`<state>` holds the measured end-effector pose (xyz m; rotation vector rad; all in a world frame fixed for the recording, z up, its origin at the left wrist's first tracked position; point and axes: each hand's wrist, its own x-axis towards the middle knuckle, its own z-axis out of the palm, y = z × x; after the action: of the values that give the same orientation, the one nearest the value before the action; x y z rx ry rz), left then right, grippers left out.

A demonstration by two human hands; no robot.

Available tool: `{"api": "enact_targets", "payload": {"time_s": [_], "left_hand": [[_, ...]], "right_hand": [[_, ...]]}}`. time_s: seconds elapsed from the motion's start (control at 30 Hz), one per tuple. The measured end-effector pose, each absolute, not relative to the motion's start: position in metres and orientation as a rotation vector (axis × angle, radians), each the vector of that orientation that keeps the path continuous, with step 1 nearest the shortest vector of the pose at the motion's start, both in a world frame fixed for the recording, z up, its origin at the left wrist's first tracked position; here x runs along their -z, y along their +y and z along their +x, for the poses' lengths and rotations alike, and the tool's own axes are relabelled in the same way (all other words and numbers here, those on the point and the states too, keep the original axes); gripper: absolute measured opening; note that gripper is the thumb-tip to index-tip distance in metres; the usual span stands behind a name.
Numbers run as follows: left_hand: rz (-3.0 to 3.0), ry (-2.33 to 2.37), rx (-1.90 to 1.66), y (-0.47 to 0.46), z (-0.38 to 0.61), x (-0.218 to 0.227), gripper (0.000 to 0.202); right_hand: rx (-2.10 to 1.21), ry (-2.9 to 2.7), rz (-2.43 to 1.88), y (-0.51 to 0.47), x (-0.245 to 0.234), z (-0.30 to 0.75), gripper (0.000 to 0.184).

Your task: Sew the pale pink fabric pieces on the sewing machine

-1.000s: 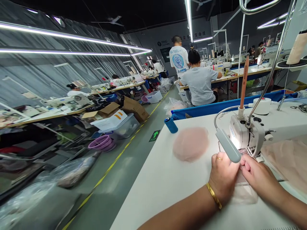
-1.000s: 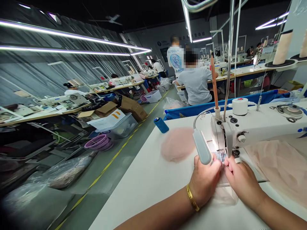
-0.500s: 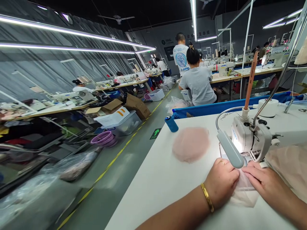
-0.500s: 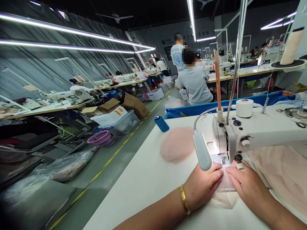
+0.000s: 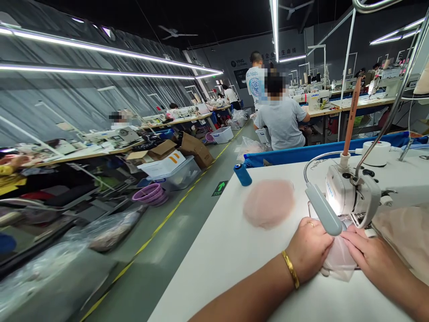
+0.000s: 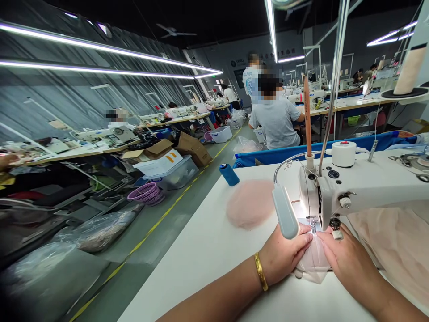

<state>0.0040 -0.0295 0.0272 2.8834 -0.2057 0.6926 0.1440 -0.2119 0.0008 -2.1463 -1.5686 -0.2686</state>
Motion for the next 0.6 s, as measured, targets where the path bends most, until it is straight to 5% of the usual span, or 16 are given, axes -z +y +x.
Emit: {"api": "enact_targets", "payload": {"time_s": [0.2,0.37,0.53,0.6], "left_hand": [[2.945,-0.169,-0.513,-0.03,0.001,-0.036,0.016],[2.915,-0.158,-0.387,-0.041,-0.014,-0.05,0.059],[2.898,-0.192,-0.401,-0.047,-0.017,-0.045,0.008],[2.862,-0.156,-0.433,-0.045,-0.01,-0.04,0.009]], "right_hand": [[0.215,-1.549,-2.209,-0.218,0.011,0.149,0.039],[0.057,-1.715,-2.049,-0.231,0.006,0.153,0.041],[-0.177,-1.807,-1.904,-0.23,-0.008,0.151,0.028],[-0.205,-1.763,-1.879,-0.226,-0.01,0.149,0.029]]}}
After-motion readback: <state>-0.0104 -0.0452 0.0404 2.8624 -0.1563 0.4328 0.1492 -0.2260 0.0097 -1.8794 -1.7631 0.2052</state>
